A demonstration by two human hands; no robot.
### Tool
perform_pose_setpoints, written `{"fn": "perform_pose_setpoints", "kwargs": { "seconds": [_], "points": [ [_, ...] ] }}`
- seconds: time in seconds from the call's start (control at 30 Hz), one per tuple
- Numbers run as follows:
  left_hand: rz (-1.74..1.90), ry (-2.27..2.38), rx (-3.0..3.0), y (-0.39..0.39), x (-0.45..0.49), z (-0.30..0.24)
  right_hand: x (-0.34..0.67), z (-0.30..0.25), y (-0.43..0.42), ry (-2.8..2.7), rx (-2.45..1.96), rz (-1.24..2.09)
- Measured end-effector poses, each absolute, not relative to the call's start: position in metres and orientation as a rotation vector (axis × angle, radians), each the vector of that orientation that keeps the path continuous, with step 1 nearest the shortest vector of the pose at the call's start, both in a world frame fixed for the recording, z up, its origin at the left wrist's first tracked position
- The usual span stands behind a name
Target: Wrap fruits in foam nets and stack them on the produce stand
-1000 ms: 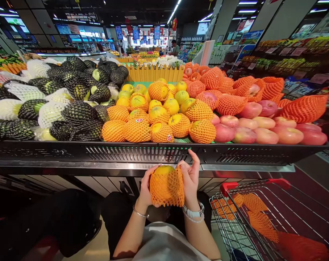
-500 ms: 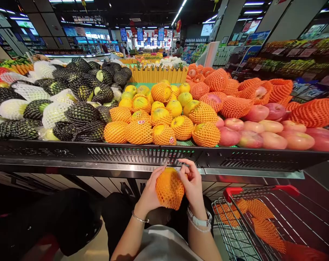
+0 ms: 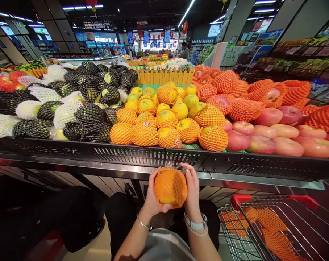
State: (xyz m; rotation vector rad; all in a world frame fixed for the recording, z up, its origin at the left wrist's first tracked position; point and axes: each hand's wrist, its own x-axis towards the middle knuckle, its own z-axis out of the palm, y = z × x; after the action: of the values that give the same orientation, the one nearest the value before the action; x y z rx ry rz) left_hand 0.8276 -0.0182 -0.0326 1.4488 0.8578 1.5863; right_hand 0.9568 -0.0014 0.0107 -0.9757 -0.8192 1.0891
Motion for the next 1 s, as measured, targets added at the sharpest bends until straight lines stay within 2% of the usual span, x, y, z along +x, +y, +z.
{"fn": "perform_pose_setpoints", "kwargs": {
  "seconds": [0.17,0.37,0.67,1.0],
  "points": [
    [1.818,0.986,1.272,-0.020,0.840,-0.025,0.922,0.001,-0.024,-0.615,-0.969,1.118],
    [1.844,1.103,1.067,-0.027,0.859,-0.025,0.915,0.002,-0.018,-0.510,-0.929,1.103],
    [1.711,0.994,0.593,-0.032,0.869,-0.032,0.918,-0.002,0.003,-0.670,-0.837,0.639],
    [1.668,0.906,0.457,-0.030,0.860,-0.033,0.929,0.002,0.016,-0.762,-0.911,0.516]
  ]
}}
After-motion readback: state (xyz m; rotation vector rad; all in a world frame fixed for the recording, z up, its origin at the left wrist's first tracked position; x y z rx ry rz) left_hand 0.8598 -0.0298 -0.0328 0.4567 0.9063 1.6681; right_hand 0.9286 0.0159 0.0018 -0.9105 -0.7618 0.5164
